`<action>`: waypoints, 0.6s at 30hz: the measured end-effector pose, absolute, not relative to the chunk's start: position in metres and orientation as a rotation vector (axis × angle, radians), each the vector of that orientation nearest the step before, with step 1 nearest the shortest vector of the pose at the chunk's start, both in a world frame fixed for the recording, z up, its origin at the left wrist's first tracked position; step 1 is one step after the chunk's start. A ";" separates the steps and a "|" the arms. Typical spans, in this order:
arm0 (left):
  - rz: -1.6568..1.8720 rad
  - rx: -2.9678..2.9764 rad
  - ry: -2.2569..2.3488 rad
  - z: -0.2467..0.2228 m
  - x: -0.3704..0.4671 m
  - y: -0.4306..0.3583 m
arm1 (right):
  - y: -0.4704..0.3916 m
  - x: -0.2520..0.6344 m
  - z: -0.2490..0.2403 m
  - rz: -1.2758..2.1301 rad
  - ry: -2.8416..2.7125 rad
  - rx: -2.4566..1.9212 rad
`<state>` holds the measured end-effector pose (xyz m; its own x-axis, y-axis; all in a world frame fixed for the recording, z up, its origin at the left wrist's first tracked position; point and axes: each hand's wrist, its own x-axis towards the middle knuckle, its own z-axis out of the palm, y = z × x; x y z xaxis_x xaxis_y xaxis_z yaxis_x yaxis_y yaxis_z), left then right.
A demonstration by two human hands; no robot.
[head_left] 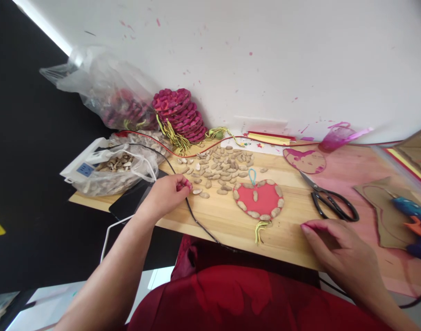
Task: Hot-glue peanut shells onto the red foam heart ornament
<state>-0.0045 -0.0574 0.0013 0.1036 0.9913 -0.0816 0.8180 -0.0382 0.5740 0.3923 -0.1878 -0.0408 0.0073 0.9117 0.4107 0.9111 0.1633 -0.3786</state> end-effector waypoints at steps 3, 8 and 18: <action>0.490 1.925 1.742 0.002 -0.002 -0.059 | -0.188 0.392 -0.040 -0.014 -1.880 -1.720; 0.399 1.941 1.697 0.000 0.003 -0.060 | -0.186 0.391 -0.038 -0.067 -1.899 -1.655; 0.486 2.024 1.730 0.002 0.012 -0.061 | -0.187 0.395 -0.042 -0.069 -1.915 -1.641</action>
<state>0.0116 -0.0611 0.0024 0.1597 0.9871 -0.0131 0.8356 -0.1281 0.5343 0.3951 -0.1869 -0.0424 -0.0467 0.8800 0.4726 0.9119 0.2307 -0.3394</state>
